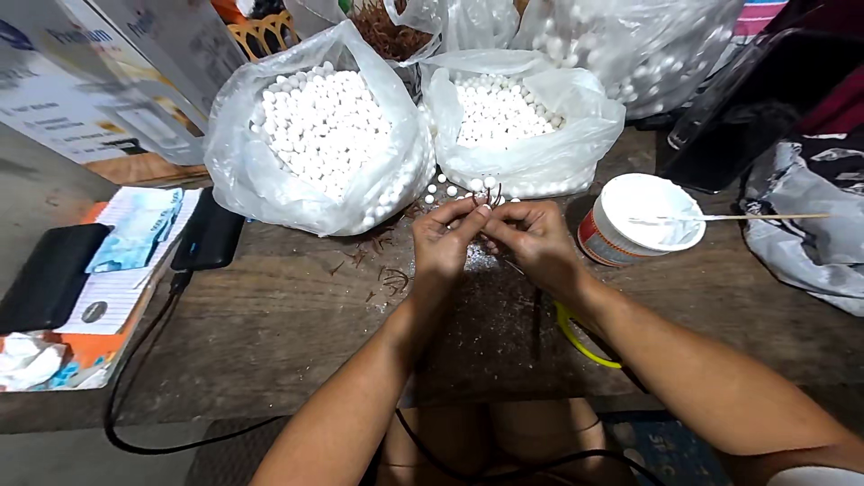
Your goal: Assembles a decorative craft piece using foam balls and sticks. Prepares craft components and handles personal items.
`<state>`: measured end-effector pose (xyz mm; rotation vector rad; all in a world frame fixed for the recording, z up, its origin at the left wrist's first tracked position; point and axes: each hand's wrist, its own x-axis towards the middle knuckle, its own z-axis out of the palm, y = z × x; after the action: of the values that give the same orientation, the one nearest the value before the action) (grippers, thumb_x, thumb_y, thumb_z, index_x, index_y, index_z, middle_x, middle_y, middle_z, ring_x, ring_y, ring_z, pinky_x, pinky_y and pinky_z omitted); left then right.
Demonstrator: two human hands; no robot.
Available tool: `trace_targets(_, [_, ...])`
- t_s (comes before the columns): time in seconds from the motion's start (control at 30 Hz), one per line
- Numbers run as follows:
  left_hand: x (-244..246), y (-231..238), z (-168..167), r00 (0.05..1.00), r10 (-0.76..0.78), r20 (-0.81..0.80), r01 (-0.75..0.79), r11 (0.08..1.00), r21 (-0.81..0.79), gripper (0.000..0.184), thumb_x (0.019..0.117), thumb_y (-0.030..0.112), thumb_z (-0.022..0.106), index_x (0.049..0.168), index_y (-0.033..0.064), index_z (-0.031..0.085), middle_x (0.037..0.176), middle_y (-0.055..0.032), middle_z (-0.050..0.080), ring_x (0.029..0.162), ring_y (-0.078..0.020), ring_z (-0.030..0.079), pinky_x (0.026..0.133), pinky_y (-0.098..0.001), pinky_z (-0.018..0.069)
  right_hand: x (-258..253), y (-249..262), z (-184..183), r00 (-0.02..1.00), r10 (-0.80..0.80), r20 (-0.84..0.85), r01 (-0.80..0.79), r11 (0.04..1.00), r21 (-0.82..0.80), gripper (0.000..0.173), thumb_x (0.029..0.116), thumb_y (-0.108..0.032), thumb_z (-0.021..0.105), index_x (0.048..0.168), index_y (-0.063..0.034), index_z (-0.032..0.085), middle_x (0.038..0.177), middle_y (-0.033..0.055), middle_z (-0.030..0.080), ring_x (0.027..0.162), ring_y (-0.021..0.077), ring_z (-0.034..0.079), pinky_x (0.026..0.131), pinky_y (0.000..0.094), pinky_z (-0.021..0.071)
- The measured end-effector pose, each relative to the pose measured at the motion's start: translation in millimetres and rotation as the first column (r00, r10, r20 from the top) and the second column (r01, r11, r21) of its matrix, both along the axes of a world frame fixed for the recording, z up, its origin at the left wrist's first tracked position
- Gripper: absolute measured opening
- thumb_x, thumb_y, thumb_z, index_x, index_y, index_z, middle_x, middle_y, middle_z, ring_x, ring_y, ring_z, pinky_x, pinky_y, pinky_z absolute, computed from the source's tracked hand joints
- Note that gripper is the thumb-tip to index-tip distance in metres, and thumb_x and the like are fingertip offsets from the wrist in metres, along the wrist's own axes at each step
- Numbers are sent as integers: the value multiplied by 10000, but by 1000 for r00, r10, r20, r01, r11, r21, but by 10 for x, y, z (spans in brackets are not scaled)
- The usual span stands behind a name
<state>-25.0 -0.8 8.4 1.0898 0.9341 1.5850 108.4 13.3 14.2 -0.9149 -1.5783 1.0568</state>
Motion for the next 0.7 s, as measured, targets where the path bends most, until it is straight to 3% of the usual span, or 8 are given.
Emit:
trace_targets(0.1, [5,-18,8,1000,5,-23,-4,1000,20,181,925,-101,635,901,45,739,837,59,718,746,12,661,703,-172,565,26,-29,41,999,19,30,-18,999,-48,148,962,32,617,834,-12,678,666,-52,623,573,-27,576,580,145,524])
trace_targets(0.17, [4,-28,5,999,18,-41,-17,999,31,171,928,-92,635,911,43,738,851,58,719,759,5,664,723,-181,569,139,-119,119,985,37,170,-32,999,-33,95,972,-30,641,1007,21,713,763,-17,680,647,-23,619,633,152,544])
trace_targets(0.23, [-18,-30,13,999,14,-51,-12,1000,22,137,953,-65,630,959,33,725,897,33,743,798,-35,707,766,-223,600,368,-334,213,952,5,307,-14,1000,28,264,960,-103,675,1192,19,699,919,-11,734,776,-34,663,722,156,563])
trace_targets(0.37, [-13,-60,34,997,4,-75,2,997,74,106,951,-65,642,986,9,710,864,16,762,718,-58,729,682,-222,619,1131,-726,136,963,-236,127,210,959,188,85,948,-206,698,985,-253,759,881,-162,740,771,-27,686,720,165,588])
trace_targets(0.43, [-5,-79,30,992,-12,-124,28,992,125,107,953,-60,637,990,16,702,866,26,763,720,-51,730,690,-223,622,1461,-752,57,915,-403,-5,400,907,131,199,930,-138,679,839,-312,712,743,-189,700,638,-32,646,624,151,560])
trace_targets(0.5, [6,-88,16,986,-28,-167,54,987,153,118,959,-54,625,997,36,691,859,41,758,719,-42,723,684,-216,616,1638,-694,-3,834,-549,-61,552,831,68,211,932,-45,612,884,-251,620,680,-182,647,566,-26,607,573,158,547])
trace_targets(0.6, [29,-79,-23,976,-37,-213,77,980,185,117,949,-60,630,994,33,684,841,51,756,712,-42,724,691,-223,622,1685,-578,23,815,-580,10,576,811,98,311,957,-51,595,1266,-74,573,764,-157,633,618,-23,619,594,173,561])
trace_targets(0.7, [53,-86,-44,976,-43,-213,85,978,190,138,931,-79,622,973,37,682,842,55,750,716,-58,731,709,-249,636,1665,-507,76,835,-550,29,526,812,254,165,989,-52,587,1117,-56,691,857,-145,686,664,-37,628,627,162,564])
